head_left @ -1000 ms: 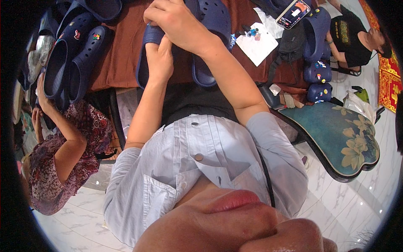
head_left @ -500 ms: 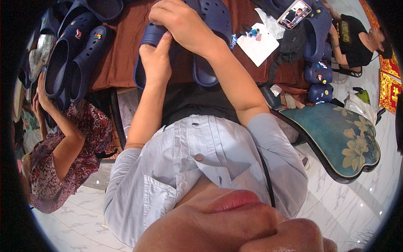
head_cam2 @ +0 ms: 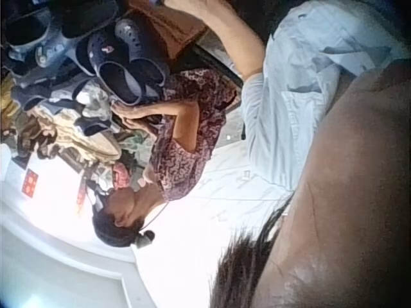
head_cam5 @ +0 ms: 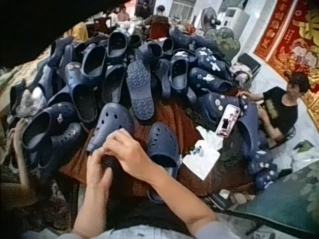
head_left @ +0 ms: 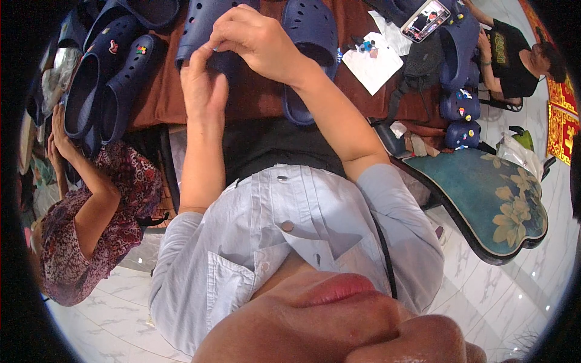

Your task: Attaching decorative charms and jibbitz to the holes of rubber clogs.

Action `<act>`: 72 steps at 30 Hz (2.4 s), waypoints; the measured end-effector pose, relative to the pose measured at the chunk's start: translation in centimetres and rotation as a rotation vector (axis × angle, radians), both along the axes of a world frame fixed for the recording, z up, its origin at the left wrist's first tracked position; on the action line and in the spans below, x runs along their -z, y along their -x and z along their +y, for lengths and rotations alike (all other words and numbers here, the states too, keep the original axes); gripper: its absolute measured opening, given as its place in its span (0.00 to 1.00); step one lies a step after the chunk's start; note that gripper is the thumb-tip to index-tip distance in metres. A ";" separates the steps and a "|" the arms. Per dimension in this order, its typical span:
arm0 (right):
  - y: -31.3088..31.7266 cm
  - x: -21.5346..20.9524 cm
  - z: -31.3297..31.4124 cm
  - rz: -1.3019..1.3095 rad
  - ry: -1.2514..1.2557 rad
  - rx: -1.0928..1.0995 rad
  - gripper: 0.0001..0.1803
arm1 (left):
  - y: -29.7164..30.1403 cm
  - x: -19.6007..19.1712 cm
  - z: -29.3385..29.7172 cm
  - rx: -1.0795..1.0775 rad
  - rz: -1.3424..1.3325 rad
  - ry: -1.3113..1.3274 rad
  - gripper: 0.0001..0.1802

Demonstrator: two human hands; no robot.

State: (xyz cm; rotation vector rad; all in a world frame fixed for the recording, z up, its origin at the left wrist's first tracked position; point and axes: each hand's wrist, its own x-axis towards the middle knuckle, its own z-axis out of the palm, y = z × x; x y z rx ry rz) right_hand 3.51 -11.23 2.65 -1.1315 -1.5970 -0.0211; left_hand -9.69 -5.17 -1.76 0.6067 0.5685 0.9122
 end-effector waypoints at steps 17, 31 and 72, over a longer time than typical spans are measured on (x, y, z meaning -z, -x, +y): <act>-12.9 4.5 -15.9 0.116 0.463 0.931 0.07 | -3.7 0.8 1.0 0.074 0.156 -0.128 0.13; -13.8 7.0 -18.6 0.227 0.480 1.054 0.06 | 1.6 -2.0 -0.6 0.252 0.922 -0.865 0.24; -9.3 6.3 -9.6 0.292 0.223 0.760 0.07 | -7.1 0.9 -9.0 0.328 0.748 -1.835 0.17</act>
